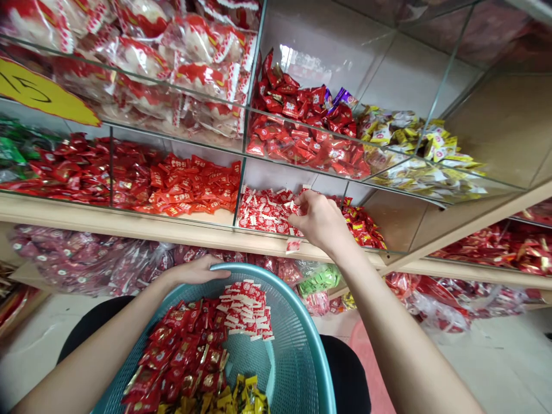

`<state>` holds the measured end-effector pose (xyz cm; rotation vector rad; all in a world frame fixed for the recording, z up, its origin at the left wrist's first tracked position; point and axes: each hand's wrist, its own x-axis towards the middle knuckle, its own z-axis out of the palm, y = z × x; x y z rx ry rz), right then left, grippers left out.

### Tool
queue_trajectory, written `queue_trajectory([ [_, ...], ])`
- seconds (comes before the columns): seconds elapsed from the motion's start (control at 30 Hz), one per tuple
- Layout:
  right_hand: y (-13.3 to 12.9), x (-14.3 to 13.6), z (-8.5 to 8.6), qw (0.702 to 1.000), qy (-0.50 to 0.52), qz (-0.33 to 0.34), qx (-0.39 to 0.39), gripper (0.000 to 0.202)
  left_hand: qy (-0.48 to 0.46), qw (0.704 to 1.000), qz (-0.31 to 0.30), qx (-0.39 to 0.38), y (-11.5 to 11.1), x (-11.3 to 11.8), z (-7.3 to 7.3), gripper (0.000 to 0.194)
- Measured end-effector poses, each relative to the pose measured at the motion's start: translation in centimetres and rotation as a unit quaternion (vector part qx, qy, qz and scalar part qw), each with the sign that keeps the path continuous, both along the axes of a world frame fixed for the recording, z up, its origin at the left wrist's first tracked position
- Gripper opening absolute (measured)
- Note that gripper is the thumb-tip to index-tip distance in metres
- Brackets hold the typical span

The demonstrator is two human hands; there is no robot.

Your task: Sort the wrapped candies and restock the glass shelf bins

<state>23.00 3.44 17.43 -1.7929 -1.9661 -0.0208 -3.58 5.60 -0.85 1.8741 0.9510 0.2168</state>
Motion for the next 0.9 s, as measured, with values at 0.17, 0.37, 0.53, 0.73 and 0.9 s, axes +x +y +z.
queue_trajectory([
  [0.17, -0.3, -0.3, -0.7, 0.999, 0.026, 0.007, 0.016, 0.024, -0.005, 1.0, 0.0, -0.007, -0.1, 0.0, 0.1, 0.046],
  [0.37, -2.1, -0.1, -1.5, 0.995, 0.091, 0.033, 0.015, 0.025, 0.008, 1.0, 0.001, 0.007, 0.0, 0.0, 0.2, 0.046],
  [0.53, -5.2, -0.6, -2.8, 0.983, 0.167, 0.071, -0.028, 0.023, 0.013, 1.0, -0.001, 0.013, 0.1, -0.1, 0.1, 0.043],
  [0.73, -9.7, -3.0, -10.0, 0.958, 0.196, 0.119, -0.171, 0.017, 0.0, 1.0, -0.001, 0.015, -0.2, 0.2, 0.7, 0.043],
  [0.9, -13.3, -6.5, -15.8, 0.951, 0.059, 0.055, -0.298, 0.027, -0.007, 1.0, -0.001, 0.0, -0.3, 0.3, 0.7, 0.047],
])
